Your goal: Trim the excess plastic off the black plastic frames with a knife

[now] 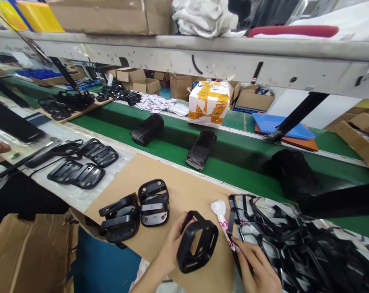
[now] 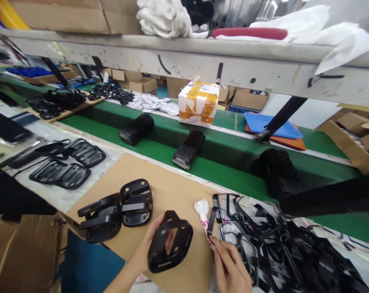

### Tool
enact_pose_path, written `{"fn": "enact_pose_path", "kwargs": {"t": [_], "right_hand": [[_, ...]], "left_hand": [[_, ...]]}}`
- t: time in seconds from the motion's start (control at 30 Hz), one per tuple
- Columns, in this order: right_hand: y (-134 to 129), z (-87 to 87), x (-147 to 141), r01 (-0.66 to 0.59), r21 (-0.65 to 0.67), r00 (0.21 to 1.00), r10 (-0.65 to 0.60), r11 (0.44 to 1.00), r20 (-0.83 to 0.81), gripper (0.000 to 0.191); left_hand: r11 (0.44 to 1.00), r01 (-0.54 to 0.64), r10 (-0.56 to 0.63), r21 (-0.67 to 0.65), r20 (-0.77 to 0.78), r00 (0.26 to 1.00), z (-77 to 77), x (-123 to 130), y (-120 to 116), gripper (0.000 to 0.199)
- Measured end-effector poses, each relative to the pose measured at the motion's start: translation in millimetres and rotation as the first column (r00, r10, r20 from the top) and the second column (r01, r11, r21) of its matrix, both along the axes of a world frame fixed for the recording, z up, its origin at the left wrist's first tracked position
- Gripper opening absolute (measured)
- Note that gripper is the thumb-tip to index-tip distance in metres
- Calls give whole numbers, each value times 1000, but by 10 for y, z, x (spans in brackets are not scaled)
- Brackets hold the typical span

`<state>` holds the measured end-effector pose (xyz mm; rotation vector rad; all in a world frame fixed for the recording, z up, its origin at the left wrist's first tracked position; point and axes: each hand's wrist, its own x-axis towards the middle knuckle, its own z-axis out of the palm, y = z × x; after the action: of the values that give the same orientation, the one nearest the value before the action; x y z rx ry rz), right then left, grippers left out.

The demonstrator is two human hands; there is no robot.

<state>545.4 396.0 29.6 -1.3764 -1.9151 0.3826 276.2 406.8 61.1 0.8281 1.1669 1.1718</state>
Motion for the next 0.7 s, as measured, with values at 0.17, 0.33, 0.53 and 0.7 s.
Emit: {"fn": "enact_pose_path", "kwargs": {"t": [0.17, 0.33, 0.53, 0.7], "right_hand": [[25, -175, 42, 45, -41, 999, -43, 998, 30, 35], [-24, -207, -31, 83, -98, 995, -87, 992, -41, 38], [3, -221, 30, 18, -58, 999, -16, 998, 30, 32], [7, -176, 60, 86, 58, 994, -89, 995, 57, 27]], "left_hand": [[986, 158, -147, 55, -158, 976, 413, -149, -3, 16], [973, 221, -230, 66, 338, 913, 472, -207, -6, 28], [976, 184, -219, 119, 574, 789, 489, -126, 56, 29], [978, 148, -205, 149, 516, 832, 511, -114, 61, 28]]}}
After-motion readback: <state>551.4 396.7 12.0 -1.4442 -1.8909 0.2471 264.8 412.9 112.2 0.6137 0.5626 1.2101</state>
